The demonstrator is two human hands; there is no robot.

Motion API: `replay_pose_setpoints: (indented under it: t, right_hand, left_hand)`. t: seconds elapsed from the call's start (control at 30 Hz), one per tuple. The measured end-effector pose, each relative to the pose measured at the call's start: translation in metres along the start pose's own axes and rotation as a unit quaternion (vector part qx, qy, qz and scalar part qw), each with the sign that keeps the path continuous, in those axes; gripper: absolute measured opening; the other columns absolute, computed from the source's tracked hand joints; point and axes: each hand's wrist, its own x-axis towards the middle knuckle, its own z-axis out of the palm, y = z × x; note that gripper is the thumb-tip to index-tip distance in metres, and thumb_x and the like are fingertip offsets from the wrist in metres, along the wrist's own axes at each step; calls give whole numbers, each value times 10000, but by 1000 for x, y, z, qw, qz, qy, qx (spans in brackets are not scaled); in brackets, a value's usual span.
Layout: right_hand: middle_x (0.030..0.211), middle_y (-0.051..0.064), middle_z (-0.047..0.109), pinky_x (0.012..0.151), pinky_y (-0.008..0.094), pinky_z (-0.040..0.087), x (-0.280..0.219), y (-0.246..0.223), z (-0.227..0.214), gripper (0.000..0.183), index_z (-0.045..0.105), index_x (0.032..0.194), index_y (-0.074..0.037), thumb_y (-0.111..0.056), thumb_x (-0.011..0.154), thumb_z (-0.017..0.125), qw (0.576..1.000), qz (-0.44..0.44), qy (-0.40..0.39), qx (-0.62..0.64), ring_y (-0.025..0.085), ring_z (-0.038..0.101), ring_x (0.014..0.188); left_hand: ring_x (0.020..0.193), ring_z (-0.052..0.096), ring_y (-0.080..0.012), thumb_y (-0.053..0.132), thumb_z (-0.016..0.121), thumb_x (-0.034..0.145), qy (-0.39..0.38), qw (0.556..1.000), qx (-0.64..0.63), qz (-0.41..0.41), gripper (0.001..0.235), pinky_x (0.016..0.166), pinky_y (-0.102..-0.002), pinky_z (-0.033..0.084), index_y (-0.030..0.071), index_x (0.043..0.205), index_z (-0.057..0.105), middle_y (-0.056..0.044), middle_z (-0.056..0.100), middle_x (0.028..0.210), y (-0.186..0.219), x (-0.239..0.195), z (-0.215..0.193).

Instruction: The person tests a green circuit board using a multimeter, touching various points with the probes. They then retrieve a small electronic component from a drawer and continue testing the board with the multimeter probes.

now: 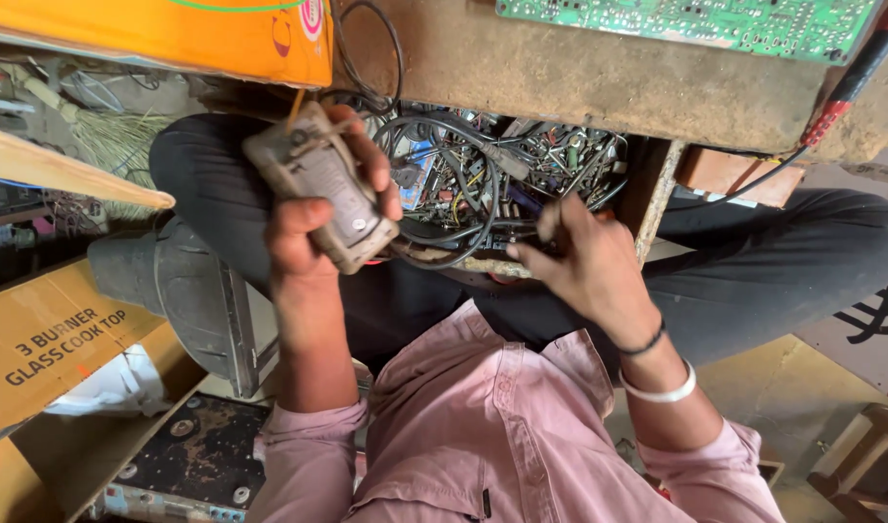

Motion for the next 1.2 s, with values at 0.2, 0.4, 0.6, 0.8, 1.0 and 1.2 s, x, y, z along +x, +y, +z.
replay_pose_setpoints:
  t: [0.2, 0.4, 0.6, 0.8, 1.0, 1.2]
  right_hand:
    - [575, 107, 615, 541, 408, 477, -39, -11, 28, 363, 707, 796, -55, -403, 854, 792, 947, -18, -309, 90, 252, 590, 500]
    - [718, 139, 675, 674, 375, 528, -28, -8, 95, 449, 729, 1001, -50, -477, 998, 592, 935, 77, -280, 206, 230, 678, 672]
    - [964, 123, 760, 819, 364, 563, -33, 10, 129, 480, 739, 1036, -59, -435, 1120, 454, 913, -22, -222, 340, 248, 720, 861]
    - [1026, 105, 768, 789, 367, 600, -43, 45, 158, 313, 689, 1135, -84, -339, 974, 603, 934, -60, -234, 264, 248, 766, 934]
    - [1012, 83, 759, 725, 369, 607, -36, 63, 143, 460, 620, 1293, -179, -379, 878, 639, 930, -60, -354, 75, 251, 762, 892]
    - [1164, 170, 678, 836, 410, 544, -29, 40, 130, 554, 507, 1427, -130, -377, 957, 665, 959, 107, -231, 122, 320, 678, 1029]
  left_hand:
    - [817, 697, -320, 196, 736, 831, -37, 998, -53, -18, 672, 762, -387, 600, -37, 1399, 462, -207, 606, 954, 9, 9, 2]
    - [796, 662, -250, 219, 752, 805, -62, 998, -19, -26, 655, 661, -378, 612, -50, 1335, 475, -181, 600, 1009, -10, 15, 15]
    - [879, 728, -213, 315, 737, 825, -241, 940, 172, -170, 490, 751, -321, 620, -9, 1165, 598, -127, 634, 1069, -8, 10, 8]
    - [890, 674, -156, 217, 735, 841, -329, 842, 185, -386, 629, 768, -289, 559, 18, 1379, 476, -62, 692, 1012, -33, -12, 6]
    - [860, 607, -133, 243, 744, 854, -280, 855, 254, -354, 601, 720, -290, 532, 23, 1354, 493, -46, 618, 983, -26, -2, 5]
    - [955, 666, -166, 273, 728, 899, -253, 897, 214, -294, 601, 862, -319, 574, 34, 1376, 452, -65, 665, 1003, -18, 25, 0]
